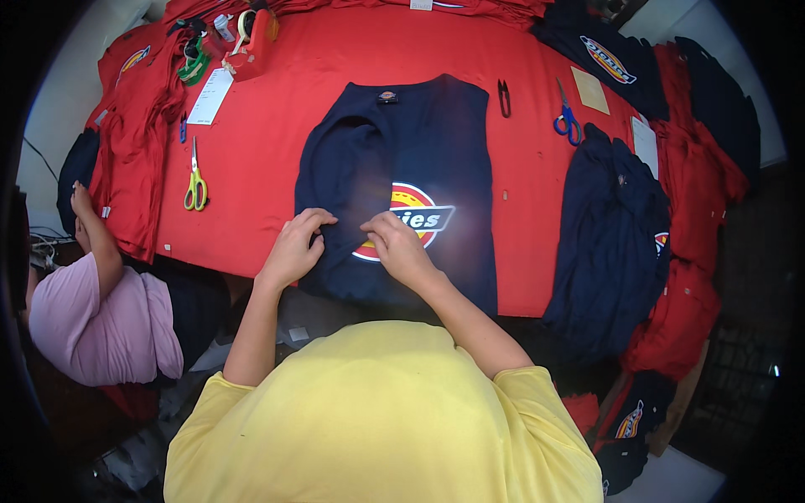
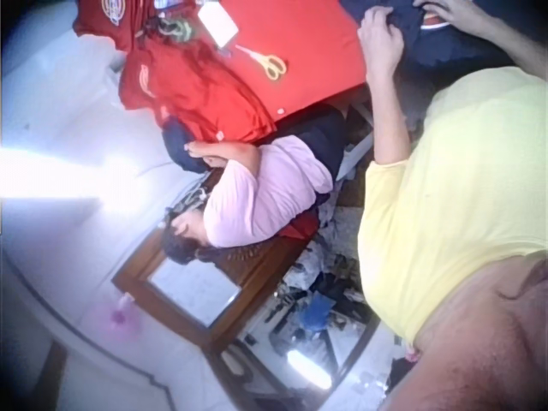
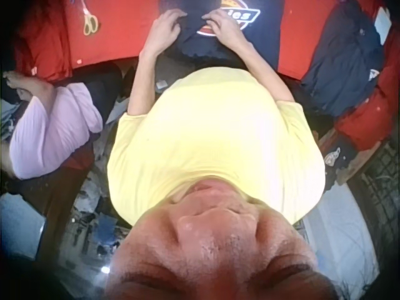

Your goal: The person picks up a dark blue sleeveless shirt from a table, turns it over to check both sides, and smooths the fabric before placing it on a stack of other shirts.

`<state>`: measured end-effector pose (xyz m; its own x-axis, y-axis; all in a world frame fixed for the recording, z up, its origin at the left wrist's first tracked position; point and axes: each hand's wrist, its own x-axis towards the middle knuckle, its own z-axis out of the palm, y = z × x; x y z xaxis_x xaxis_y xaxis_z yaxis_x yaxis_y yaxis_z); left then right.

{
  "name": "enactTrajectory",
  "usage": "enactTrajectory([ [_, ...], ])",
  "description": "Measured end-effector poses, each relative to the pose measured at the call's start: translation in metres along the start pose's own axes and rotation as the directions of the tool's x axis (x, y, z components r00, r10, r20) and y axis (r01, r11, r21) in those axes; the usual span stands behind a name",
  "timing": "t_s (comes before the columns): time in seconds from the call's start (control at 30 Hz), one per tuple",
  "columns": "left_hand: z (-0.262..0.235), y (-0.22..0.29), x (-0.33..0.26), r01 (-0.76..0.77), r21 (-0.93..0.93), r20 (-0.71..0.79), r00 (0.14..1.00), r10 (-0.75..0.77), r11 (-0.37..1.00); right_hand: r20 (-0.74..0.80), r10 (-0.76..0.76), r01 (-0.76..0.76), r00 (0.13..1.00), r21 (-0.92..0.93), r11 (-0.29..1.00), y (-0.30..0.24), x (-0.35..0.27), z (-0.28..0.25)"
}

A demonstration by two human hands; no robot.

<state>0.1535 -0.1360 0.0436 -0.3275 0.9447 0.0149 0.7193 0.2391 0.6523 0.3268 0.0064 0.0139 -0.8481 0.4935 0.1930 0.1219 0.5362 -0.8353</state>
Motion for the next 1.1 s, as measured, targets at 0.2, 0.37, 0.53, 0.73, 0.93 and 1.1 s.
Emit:
enactTrajectory([
  [0.2, -0.006, 0.009, -0.001, 0.003, 0.063, -0.003, 1.0, -0.002, 0.998, -0.47, 0.203, -0.184, 0.859, 0.086, 0.979, 0.023, 0.01, -0.07],
  [0.37, -0.006, 0.006, 0.003, -0.034, 0.093, -0.04, 0.998, 0.038, 0.995, -0.686, 0.212, -0.411, 0.696, -0.139, 0.901, 0.078, 0.023, -0.138],
  [0.53, -0.018, 0.007, 0.002, -0.035, 0.206, -0.042, 0.998, 0.044, 0.978, -0.63, 0.425, -0.51, 0.65, 0.054, 0.859, 0.106, 0.027, -0.134],
  [0.73, -0.047, 0.004, 0.001, 0.42, -0.402, -0.07, 0.872, -0.485, 0.814, -0.603, 0.283, -0.527, 0.746, -0.274, 0.805, 0.074, 0.041, -0.134],
  [0.93, -0.027, 0.044, 0.037, -0.01, -0.406, -0.339, 0.93, -0.141, 0.914, -0.221, -0.141, 0.094, 0.965, -0.209, 0.973, -0.009, 0.075, -0.061],
  [1.1, 0.054, 0.037, 0.054, -0.233, 0.169, -0.196, 0.944, 0.265, 0.958, -0.167, 0.332, -0.272, 0.928, 0.302, 0.914, -0.012, 0.055, -0.08],
])
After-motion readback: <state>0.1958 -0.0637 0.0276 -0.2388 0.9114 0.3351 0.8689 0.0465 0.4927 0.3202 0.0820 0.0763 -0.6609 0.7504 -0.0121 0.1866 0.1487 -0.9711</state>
